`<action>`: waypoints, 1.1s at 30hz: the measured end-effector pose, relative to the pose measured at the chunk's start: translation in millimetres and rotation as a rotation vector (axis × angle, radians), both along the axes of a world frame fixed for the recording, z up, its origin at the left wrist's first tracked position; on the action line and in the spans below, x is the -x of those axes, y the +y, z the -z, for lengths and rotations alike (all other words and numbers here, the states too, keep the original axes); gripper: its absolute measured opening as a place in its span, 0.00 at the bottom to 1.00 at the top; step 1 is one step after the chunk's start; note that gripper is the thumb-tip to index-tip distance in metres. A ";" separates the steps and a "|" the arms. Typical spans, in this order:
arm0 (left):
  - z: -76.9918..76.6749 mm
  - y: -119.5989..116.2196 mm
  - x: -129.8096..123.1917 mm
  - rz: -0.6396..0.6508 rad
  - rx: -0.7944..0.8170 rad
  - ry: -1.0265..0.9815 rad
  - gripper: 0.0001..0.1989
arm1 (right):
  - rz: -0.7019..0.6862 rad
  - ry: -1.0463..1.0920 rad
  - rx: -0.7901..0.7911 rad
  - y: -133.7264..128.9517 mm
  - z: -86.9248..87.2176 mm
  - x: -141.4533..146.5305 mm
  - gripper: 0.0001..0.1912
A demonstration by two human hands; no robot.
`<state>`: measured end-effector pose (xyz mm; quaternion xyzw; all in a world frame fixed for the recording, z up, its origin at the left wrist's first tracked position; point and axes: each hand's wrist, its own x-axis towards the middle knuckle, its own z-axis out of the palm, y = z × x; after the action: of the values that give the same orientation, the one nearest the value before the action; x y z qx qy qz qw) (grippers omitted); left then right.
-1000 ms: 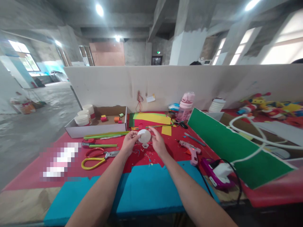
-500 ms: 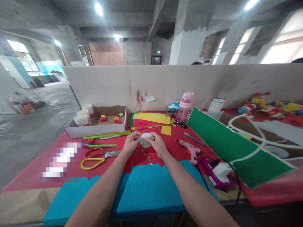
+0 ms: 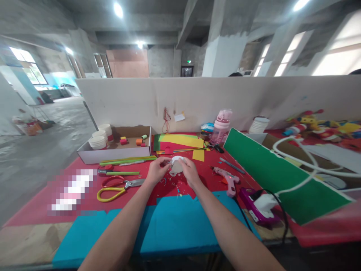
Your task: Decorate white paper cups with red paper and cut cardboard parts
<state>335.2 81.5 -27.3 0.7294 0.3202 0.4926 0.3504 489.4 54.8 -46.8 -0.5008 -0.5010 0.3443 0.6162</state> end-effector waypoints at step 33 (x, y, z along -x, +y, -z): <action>-1.0 1.1 7.3 0.166 0.393 -0.139 0.11 | -0.422 0.129 0.216 -15.7 -22.4 2.0 0.14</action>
<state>327.9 82.5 -26.2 0.6351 0.3240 0.4393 0.5465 487.4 39.2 -24.4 -0.4251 -0.5144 0.5481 0.5043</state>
